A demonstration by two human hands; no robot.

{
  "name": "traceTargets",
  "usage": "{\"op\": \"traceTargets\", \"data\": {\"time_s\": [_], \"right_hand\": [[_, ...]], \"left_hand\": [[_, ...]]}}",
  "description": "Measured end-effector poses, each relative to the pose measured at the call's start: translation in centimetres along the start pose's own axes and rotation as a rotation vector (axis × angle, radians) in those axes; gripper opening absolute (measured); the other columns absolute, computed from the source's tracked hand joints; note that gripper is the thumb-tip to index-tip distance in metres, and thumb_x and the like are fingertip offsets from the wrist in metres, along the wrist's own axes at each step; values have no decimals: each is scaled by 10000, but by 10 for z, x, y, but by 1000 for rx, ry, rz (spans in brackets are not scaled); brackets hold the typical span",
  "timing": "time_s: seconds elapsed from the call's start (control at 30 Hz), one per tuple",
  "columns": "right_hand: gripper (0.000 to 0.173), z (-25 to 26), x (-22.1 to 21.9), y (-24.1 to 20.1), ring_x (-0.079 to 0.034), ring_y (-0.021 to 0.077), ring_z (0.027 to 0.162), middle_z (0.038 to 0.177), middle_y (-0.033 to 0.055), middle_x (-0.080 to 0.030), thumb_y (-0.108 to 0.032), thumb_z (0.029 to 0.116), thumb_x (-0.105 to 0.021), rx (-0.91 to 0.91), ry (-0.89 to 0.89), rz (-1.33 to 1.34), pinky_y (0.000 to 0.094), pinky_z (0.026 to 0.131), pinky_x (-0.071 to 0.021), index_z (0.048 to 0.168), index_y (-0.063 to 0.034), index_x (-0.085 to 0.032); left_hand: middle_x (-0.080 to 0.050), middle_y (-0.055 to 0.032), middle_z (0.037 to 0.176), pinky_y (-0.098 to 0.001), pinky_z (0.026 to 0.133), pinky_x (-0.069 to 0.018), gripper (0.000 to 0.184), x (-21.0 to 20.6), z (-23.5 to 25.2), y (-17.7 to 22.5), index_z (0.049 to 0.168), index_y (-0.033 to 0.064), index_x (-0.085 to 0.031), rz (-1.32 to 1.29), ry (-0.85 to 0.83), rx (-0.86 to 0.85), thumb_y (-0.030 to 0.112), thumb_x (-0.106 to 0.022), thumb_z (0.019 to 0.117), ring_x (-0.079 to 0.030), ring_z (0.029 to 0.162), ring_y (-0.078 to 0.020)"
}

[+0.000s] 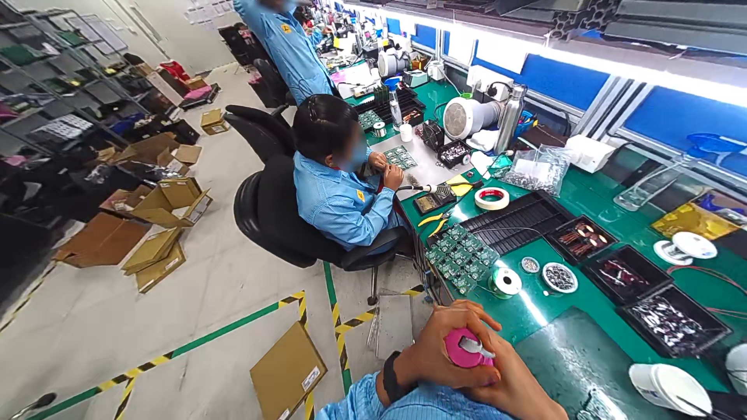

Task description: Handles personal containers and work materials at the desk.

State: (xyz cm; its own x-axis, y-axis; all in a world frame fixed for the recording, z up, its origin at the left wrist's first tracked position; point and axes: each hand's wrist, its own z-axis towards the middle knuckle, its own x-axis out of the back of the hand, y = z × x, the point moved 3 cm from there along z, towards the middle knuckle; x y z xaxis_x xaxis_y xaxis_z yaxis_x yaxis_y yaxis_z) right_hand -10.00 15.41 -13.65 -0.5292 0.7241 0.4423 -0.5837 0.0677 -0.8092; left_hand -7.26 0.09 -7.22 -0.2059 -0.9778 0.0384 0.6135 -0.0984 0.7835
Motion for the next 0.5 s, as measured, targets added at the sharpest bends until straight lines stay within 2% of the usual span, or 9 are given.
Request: {"op": "traceTargets", "data": {"time_s": [0.07,0.17,0.2,0.23,0.27,0.33,0.4,0.43,0.5], "right_hand": [[760,2,2,-4,-674,100,1125,1171,143,-731,-445,746,-826,56,-30,51,263,1002,-509,1294,38,-619],[684,6,6,-11,-644,56,1143,1159,108,-719,-450,806,-796,98,-78,93,214,1017,-480,1277,9,-610],[645,10,10,-17,-658,90,1132,1149,111,-721,-425,805,-810,74,-128,110,247,1015,-493,1246,9,-627],[607,16,15,-27,-697,203,1097,1120,182,-738,-315,755,-843,38,-170,146,343,991,-511,1190,70,-667],[587,19,18,-33,-698,244,1093,1118,208,-736,-247,730,-845,5,-213,158,367,997,-501,1175,94,-671],[562,14,16,-25,-704,219,1056,1088,194,-741,-277,733,-838,36,-201,130,337,977,-514,1141,77,-684],[542,14,17,-26,-717,249,1041,1065,224,-740,-245,727,-843,17,-179,172,381,967,-528,1106,110,-688],[558,14,18,-26,-711,189,1038,1057,200,-741,-271,747,-836,11,-153,190,333,959,-525,1119,110,-672],[653,7,12,-13,-651,-12,1091,1110,91,-738,-409,782,-813,30,-42,187,176,985,-492,1210,50,-629]], "left_hand": [[-712,-140,954,-381,1159,-382,253,0,3,5,928,-24,-633,-26,-74,-16,202,-740,889,-659,1129,-206],[-693,-160,880,-394,1162,-358,264,0,11,15,872,-44,-622,-43,-216,-13,195,-735,879,-675,1026,-217],[-695,-164,856,-418,1162,-349,267,0,15,19,852,-53,-638,-38,-258,-9,193,-741,862,-684,991,-229],[-695,-152,831,-435,1163,-325,264,0,19,24,829,-51,-656,-28,-287,-1,197,-747,835,-684,968,-226],[-704,-151,827,-467,1180,-289,258,-1,21,26,824,-53,-676,-23,-304,0,194,-753,819,-687,978,-236],[-715,-171,888,-523,1224,-196,255,-5,21,26,843,-40,-659,-17,-315,-12,198,-751,854,-668,1107,-261],[-712,-166,932,-537,1233,-177,270,-7,19,24,866,-19,-650,27,-262,-19,234,-743,869,-626,1200,-279],[-708,-163,967,-524,1232,-189,302,-6,19,22,898,-14,-657,70,-219,-10,275,-742,878,-601,1239,-281],[-681,-167,1083,-478,1219,-243,434,-2,17,16,1035,-10,-638,197,-110,43,376,-752,874,-554,1289,-269]]}}
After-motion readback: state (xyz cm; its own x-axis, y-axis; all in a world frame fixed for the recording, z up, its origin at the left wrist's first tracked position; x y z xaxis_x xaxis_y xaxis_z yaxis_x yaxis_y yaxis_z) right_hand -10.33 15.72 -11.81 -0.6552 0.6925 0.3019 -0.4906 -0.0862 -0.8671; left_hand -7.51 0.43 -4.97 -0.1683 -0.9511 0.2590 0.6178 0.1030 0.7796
